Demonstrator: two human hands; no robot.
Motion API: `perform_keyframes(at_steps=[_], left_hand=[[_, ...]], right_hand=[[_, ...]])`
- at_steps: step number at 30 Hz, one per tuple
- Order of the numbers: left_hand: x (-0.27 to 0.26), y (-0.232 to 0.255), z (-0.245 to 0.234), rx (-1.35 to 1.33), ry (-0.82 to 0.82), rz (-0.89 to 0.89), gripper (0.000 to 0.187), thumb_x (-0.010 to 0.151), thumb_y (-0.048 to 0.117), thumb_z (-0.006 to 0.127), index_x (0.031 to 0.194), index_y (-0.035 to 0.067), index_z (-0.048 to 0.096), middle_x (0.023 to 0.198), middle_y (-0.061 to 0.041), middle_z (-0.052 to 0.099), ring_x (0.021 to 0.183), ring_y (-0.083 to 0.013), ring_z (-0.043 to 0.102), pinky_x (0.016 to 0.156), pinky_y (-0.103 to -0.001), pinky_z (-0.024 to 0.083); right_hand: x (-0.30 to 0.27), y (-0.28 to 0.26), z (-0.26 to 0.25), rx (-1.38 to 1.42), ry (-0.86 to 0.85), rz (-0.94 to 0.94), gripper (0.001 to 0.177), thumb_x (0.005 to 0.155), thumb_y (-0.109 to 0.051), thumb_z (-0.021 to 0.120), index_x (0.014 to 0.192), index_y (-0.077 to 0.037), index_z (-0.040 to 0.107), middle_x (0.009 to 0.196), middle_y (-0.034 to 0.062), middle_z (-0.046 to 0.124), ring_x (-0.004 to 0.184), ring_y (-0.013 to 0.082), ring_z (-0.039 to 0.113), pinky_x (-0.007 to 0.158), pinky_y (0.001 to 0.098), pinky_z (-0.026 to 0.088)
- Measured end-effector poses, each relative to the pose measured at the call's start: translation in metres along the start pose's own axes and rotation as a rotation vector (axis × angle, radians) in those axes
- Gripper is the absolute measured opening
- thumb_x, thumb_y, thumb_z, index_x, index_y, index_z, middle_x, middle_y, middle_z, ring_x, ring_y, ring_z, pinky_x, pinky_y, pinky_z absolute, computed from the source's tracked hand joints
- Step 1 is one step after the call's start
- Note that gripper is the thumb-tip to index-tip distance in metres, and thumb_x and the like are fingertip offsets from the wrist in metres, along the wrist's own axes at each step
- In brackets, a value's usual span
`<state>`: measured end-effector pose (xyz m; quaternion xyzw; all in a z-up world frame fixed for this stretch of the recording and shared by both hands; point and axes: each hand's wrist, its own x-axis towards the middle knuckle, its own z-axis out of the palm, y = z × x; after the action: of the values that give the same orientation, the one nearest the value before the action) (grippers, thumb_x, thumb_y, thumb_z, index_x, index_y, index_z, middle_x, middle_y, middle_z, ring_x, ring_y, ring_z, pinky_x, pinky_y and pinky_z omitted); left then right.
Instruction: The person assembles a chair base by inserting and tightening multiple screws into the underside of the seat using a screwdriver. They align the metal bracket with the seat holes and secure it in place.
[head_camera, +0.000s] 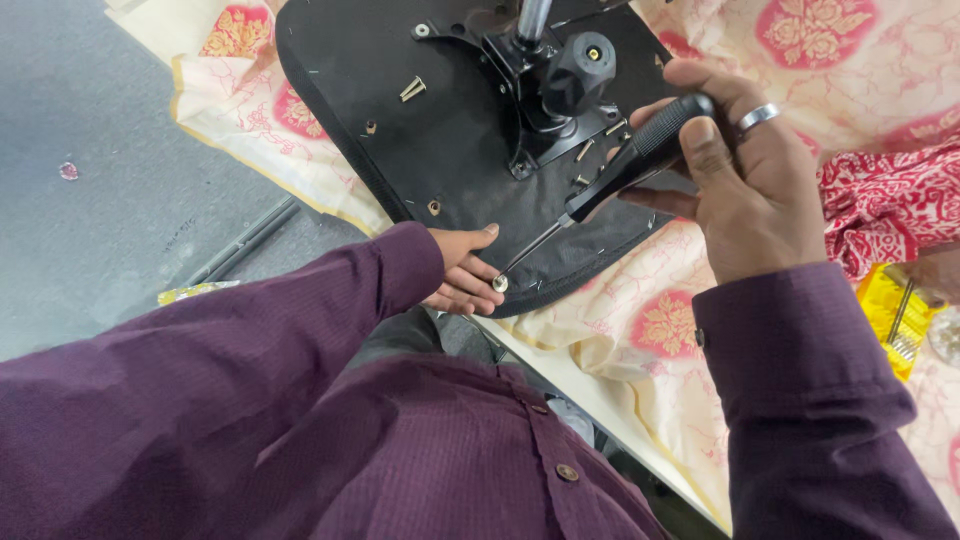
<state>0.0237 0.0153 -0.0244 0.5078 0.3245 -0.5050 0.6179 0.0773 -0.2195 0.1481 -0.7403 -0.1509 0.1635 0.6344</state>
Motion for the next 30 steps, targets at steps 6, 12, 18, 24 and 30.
perform_keyframes(at_steps=[6, 12, 18, 24, 30], left_hand=[[-0.009, 0.004, 0.001, -0.002, 0.025, -0.015, 0.081, 0.098, 0.069, 0.035, 0.122, 0.002, 0.072, 0.113, -0.017, 0.08, 0.091, -0.026, 0.078, 0.067, -0.032, 0.061], [-0.004, 0.007, 0.001, -0.022, 0.026, -0.047, 0.083, 0.098, 0.071, 0.033, 0.121, 0.002, 0.073, 0.112, -0.019, 0.08, 0.088, -0.0248, 0.078, 0.065, -0.031, 0.06], [0.001, 0.005, 0.001, -0.038, 0.046, -0.056, 0.079, 0.099, 0.069, 0.036, 0.121, 0.002, 0.072, 0.111, -0.019, 0.08, 0.086, -0.0261, 0.077, 0.065, -0.031, 0.06], [0.002, 0.003, -0.001, -0.034, 0.035, -0.043, 0.077, 0.099, 0.067, 0.036, 0.123, 0.003, 0.071, 0.111, -0.018, 0.081, 0.085, -0.0251, 0.077, 0.065, -0.031, 0.061], [0.0, 0.003, 0.0, -0.02, 0.04, -0.031, 0.078, 0.1, 0.066, 0.035, 0.124, 0.002, 0.071, 0.109, -0.019, 0.08, 0.082, -0.0248, 0.078, 0.062, -0.03, 0.061]], right_hand=[[0.008, -0.007, -0.001, -0.023, -0.059, 0.007, 0.035, 0.113, -0.011, 0.039, 0.147, -0.004, 0.046, 0.127, 0.0086, 0.063, 0.117, 0.0188, 0.069, 0.099, 0.0417, 0.063], [0.013, -0.003, 0.002, -0.074, -0.096, 0.033, 0.039, 0.11, -0.008, 0.038, 0.148, -0.002, 0.044, 0.127, 0.0095, 0.063, 0.114, 0.0183, 0.07, 0.097, 0.0398, 0.061], [0.015, 0.0, 0.004, -0.05, -0.151, 0.031, 0.039, 0.11, -0.007, 0.039, 0.148, -0.002, 0.046, 0.125, 0.0093, 0.063, 0.114, 0.0162, 0.068, 0.098, 0.0386, 0.064], [0.013, 0.001, 0.012, -0.088, -0.151, 0.012, 0.039, 0.109, -0.009, 0.042, 0.147, -0.002, 0.048, 0.124, 0.0084, 0.064, 0.113, 0.0153, 0.068, 0.095, 0.0384, 0.06], [0.012, 0.0, 0.018, -0.129, -0.156, 0.035, 0.04, 0.107, -0.008, 0.044, 0.146, -0.002, 0.048, 0.123, 0.0085, 0.064, 0.112, 0.016, 0.069, 0.094, 0.038, 0.06]])
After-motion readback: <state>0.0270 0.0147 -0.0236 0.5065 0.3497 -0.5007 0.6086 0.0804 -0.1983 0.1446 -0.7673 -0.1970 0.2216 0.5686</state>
